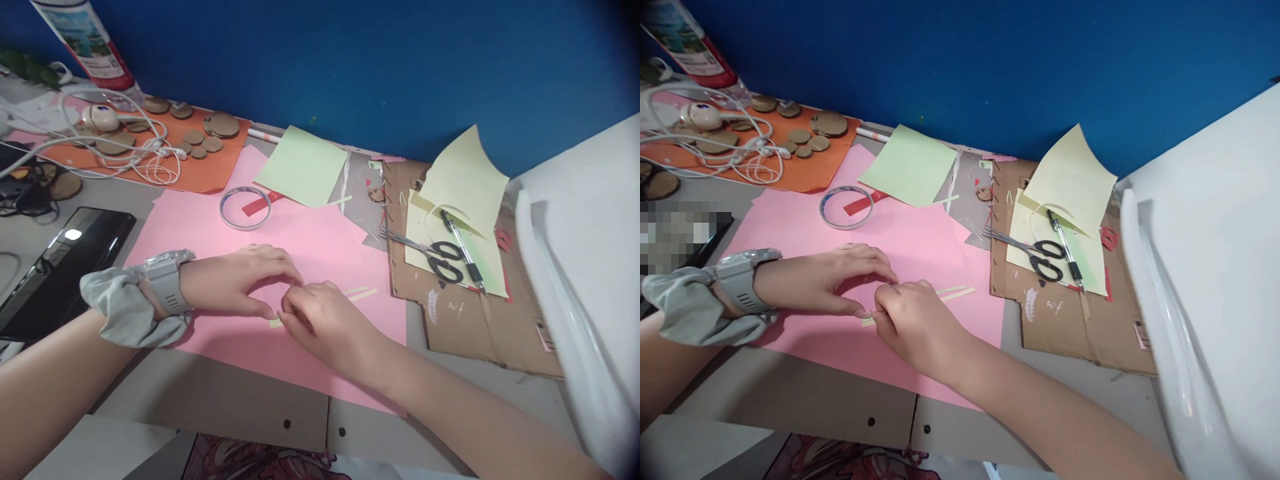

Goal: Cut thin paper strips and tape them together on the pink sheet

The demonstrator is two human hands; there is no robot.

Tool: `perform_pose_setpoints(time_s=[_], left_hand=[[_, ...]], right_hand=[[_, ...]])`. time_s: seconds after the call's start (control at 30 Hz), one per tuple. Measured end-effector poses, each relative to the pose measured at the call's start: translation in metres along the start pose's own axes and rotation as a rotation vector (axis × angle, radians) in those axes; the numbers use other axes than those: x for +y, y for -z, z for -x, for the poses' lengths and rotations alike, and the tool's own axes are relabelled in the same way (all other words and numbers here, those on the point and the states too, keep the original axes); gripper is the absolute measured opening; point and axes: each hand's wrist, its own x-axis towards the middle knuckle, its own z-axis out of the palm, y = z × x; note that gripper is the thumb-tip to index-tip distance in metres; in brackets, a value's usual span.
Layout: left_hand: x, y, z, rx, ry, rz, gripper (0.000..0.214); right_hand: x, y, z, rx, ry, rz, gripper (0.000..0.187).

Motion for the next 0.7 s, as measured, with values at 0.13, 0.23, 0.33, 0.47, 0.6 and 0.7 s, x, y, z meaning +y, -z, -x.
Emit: perform_pose_setpoints(time_s=[0.13, 0.23, 0.33, 0.47, 0.6, 0.7], left_hand=[[-0.001, 0.000, 0.000, 0.000, -0.002, -0.001, 0.044], [-0.002, 0.000, 0.000, -0.009, 0.002, 0.008, 0.045], [-0.001, 0.001, -0.001, -0.021, 0.002, 0.008, 0.045], [-0.001, 0.002, 0.000, -0.030, -0.003, 0.002, 0.044], [0.000, 0.002, 0.000, -0.025, -0.006, -0.005, 0.043], [0.000, 0.003, 0.001, -0.018, -0.022, -0.003, 0.042]], right_hand=[[0.001, 0.000, 0.000, -0.002, 0.010, -0.014, 0.014], [0.000, 0.003, -0.001, -0.009, 0.012, -0.033, 0.013], [0.000, 0.006, -0.001, -0.028, 0.014, -0.044, 0.011], [0.001, 0.008, -0.001, -0.055, 0.022, -0.069, 0.012], [0.001, 0.008, -0.001, -0.060, 0.014, -0.101, 0.011], [0.000, 0.013, -0.001, -0.073, -0.012, -0.153, 0.012]])
